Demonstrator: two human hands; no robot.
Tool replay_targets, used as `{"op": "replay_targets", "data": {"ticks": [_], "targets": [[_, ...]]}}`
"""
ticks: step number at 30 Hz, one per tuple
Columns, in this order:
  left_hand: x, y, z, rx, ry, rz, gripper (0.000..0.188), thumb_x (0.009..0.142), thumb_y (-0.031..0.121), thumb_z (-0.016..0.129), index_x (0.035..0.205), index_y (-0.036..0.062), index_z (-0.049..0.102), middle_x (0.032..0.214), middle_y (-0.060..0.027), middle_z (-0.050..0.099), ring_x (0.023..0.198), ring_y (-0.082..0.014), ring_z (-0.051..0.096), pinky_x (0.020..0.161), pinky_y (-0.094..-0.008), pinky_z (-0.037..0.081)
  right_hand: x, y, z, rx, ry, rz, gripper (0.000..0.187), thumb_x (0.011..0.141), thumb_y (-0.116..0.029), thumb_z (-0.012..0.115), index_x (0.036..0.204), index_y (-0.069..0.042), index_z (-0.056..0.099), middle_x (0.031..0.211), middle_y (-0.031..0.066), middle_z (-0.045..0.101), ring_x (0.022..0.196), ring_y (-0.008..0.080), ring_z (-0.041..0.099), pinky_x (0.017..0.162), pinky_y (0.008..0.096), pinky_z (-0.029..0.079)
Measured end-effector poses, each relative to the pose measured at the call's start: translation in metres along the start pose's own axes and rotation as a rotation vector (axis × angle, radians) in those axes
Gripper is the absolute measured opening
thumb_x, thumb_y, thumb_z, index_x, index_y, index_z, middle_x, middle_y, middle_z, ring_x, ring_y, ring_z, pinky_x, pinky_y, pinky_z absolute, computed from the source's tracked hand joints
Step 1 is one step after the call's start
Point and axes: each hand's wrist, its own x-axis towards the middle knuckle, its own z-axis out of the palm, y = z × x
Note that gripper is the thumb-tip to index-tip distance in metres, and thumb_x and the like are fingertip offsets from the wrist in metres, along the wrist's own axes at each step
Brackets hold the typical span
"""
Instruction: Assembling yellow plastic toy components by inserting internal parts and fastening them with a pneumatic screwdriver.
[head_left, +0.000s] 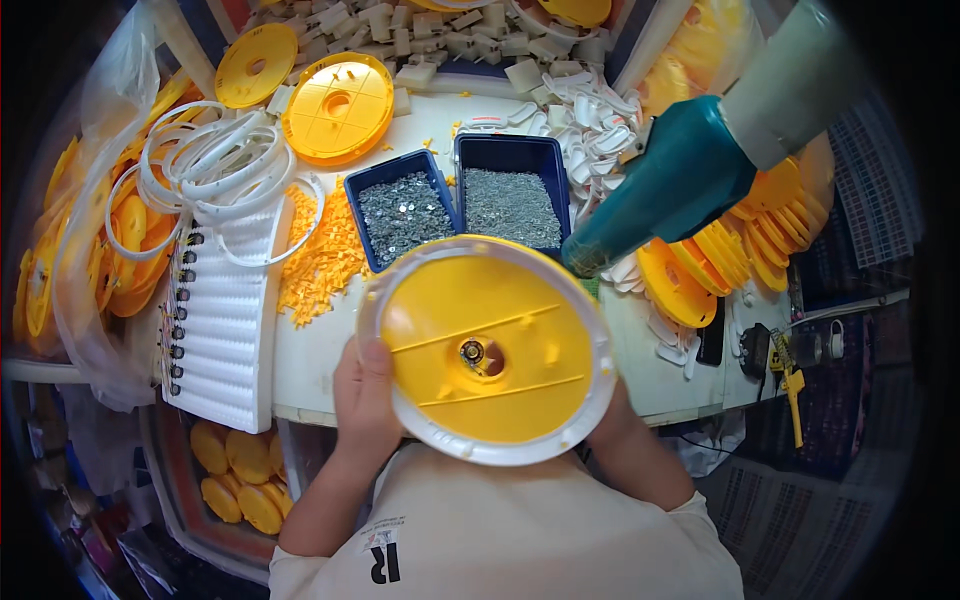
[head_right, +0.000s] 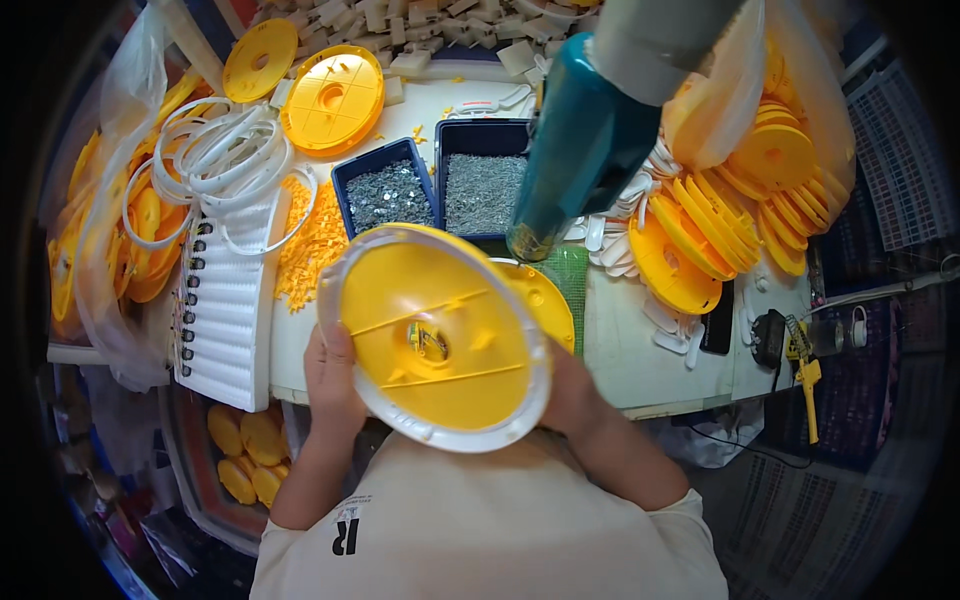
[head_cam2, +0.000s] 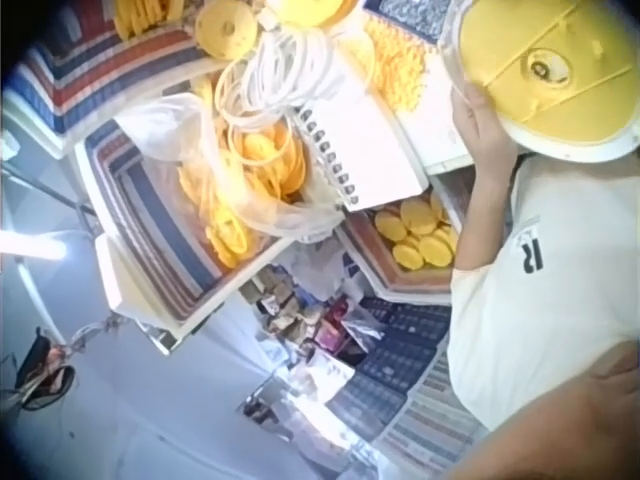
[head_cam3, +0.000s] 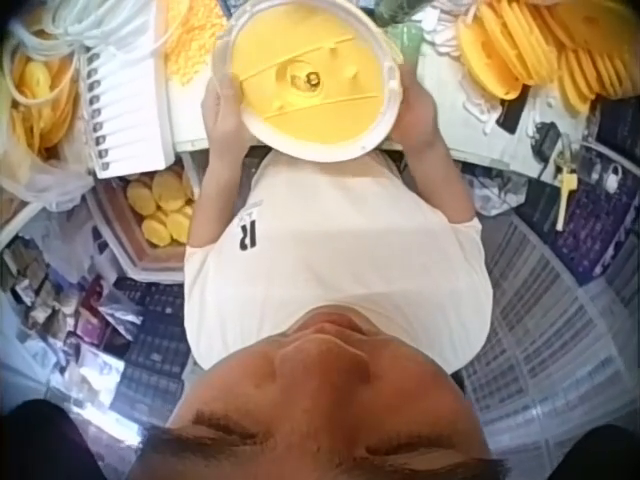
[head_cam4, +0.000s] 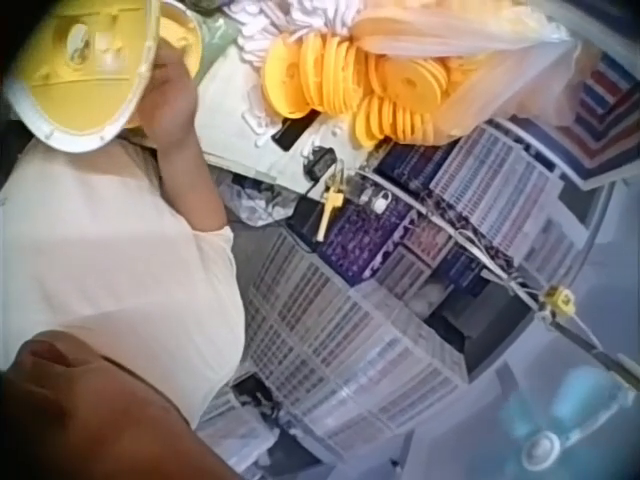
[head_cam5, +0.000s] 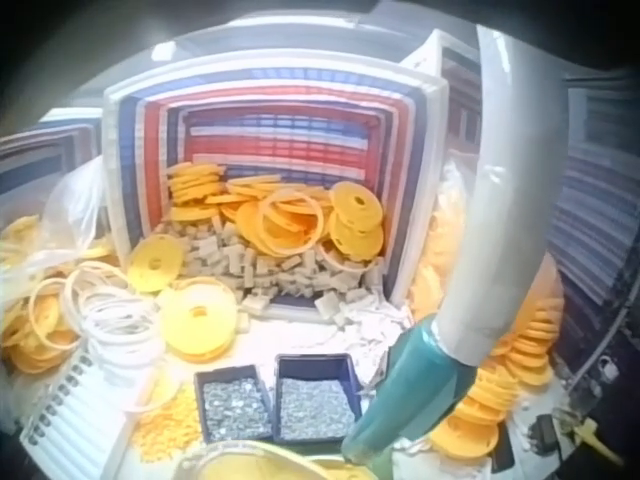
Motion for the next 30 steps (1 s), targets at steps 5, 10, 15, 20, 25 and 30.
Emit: {"op": "replay_targets", "data": {"ticks": [5, 10, 15, 20, 25, 30], "targets": [[0.006, -0.011, 0.017, 0.253, -0.123, 0.249, 0.043, 0.114, 0.034, 0.048, 0.139, -0.0013, 0.052, 0.128, -0.0094, 0.061, 0.114, -0.0113, 0.056, 0.093, -0.0262, 0.048, -0.005, 0.041, -0.037, 0.118, -0.042, 0.167, 0.053, 0.101, -0.021, 0.069, 0.148, -0.004, 0.051, 0.147, 0.0158, 0.061, 0.127, 0.0235, 0.061, 0.11, 0.04, 0.05], [0.015, -0.02, -0.012, 0.306, 0.022, 0.065, 0.031, 0.105, 0.014, 0.062, 0.131, -0.0009, 0.059, 0.113, -0.0081, 0.067, 0.097, -0.0098, 0.061, 0.072, -0.0243, 0.05, -0.017, -0.062, 0.018, -0.972, 0.08, -0.429, 0.023, 0.092, -0.023, 0.08, 0.101, -0.004, 0.071, 0.135, 0.0178, 0.068, 0.114, 0.0249, 0.064, 0.092, 0.0347, 0.052], [0.018, -0.043, -0.007, 0.461, -0.026, 0.03, 0.028, 0.096, 0.007, 0.069, 0.124, 0.0008, 0.067, 0.112, -0.007, 0.068, 0.081, -0.0092, 0.062, 0.066, -0.0251, 0.051, -0.007, -0.045, 0.005, -1.65, 0.041, -0.475, 0.029, 0.076, -0.011, 0.086, 0.1, -0.005, 0.071, 0.127, 0.0181, 0.071, 0.112, 0.0355, 0.066, 0.094, 0.0436, 0.052], [0.027, -0.035, 0.001, 0.52, -0.169, -0.097, 0.035, 0.098, 0.009, 0.068, 0.132, -0.0025, 0.067, 0.104, -0.0129, 0.075, 0.075, -0.0131, 0.068, 0.071, -0.0295, 0.056, -0.001, -0.023, 0.003, -1.684, 0.097, -0.442, 0.037, 0.077, -0.013, 0.086, 0.11, -0.003, 0.071, 0.126, 0.0177, 0.071, 0.114, 0.0365, 0.065, 0.099, 0.046, 0.052], [0.031, -0.039, -0.004, 0.45, -0.185, -0.107, 0.036, 0.096, 0.015, 0.068, 0.129, 0.0, 0.069, 0.103, -0.0175, 0.075, 0.071, -0.0241, 0.067, 0.07, -0.0373, 0.055, 0.005, -0.019, 0.008, -1.763, 0.09, -0.446, 0.041, 0.076, -0.015, 0.087, 0.113, -0.004, 0.073, 0.119, 0.0159, 0.072, 0.109, 0.0357, 0.065, 0.097, 0.0448, 0.052], [0.03, -0.038, -0.008, 0.408, -0.198, -0.119, 0.037, 0.096, 0.013, 0.065, 0.131, 0.0006, 0.068, 0.102, -0.0183, 0.074, 0.072, -0.0251, 0.066, 0.073, -0.0373, 0.055, 0.013, -0.016, 0.019, -1.841, 0.071, -0.419, 0.037, 0.075, -0.017, 0.089, 0.108, -0.005, 0.078, 0.115, 0.0145, 0.071, 0.102, 0.0334, 0.065, 0.089, 0.0418, 0.055]]}}
